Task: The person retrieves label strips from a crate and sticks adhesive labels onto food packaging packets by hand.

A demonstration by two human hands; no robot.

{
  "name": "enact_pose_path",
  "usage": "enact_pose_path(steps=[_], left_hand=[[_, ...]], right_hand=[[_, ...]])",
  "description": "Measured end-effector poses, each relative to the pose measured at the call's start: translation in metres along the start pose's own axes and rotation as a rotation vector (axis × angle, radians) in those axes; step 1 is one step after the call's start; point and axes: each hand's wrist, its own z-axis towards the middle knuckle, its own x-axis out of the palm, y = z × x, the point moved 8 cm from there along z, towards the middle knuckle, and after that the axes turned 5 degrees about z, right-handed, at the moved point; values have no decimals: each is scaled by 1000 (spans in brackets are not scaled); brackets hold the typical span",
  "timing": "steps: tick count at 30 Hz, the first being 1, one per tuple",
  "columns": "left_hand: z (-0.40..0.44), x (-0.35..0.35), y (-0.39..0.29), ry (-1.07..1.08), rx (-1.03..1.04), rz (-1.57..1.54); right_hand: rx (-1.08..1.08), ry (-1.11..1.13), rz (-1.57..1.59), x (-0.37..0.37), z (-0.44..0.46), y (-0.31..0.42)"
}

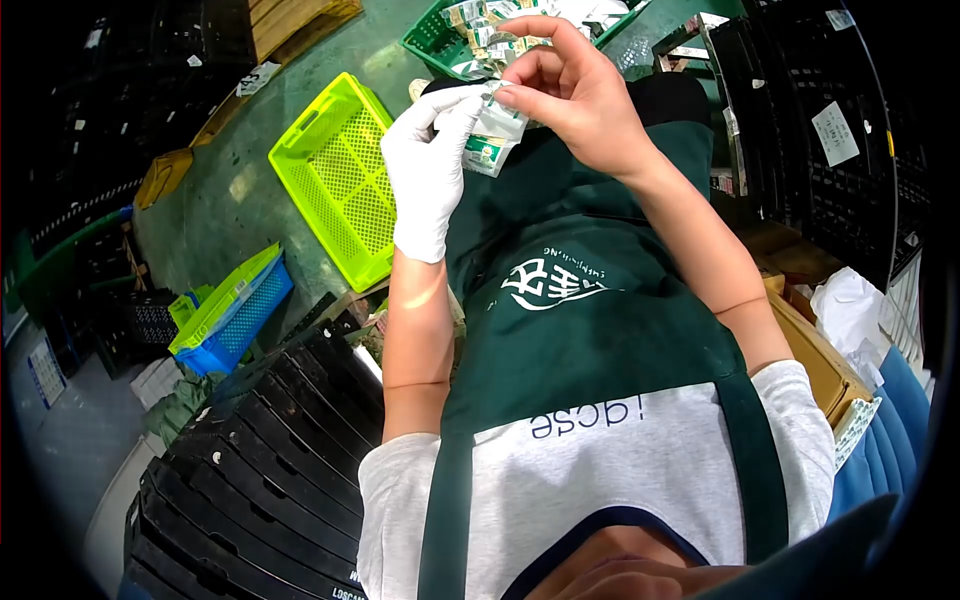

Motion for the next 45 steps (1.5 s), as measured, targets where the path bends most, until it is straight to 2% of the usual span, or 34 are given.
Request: enact_pose_path(steps=[1,4,9,17,23,26,32,36,39,42,45], left_hand=[[0,-1,1,5,-14,23],[0,-2,4,28,-35,49],[1,3,5,57,-25,56],[1,2,5,24,-4,-2],[2,0,2,50,-19,72],[3,3,2,73,37,32],[2,5,2,-9,-20,-92],[0,3,1,8,-72,10],[0,0,6,13,-96,39],[2,-3,13,16,-101,69],[3,-6,14,20,-96,148]], right_hand=[[-25,-6,-69,0,0,2],[-280,-39,-422,2,1,25],[-357,98,-553,10,2,28],[-312,127,-500,10,2,25],[-290,128,-461,9,3,25],[-287,133,-452,9,3,24],[-298,134,-463,9,2,27],[-266,140,-463,8,2,25],[-324,134,-515,9,2,27],[-506,129,-657,12,-2,38],[-535,154,-702,10,-2,38]])
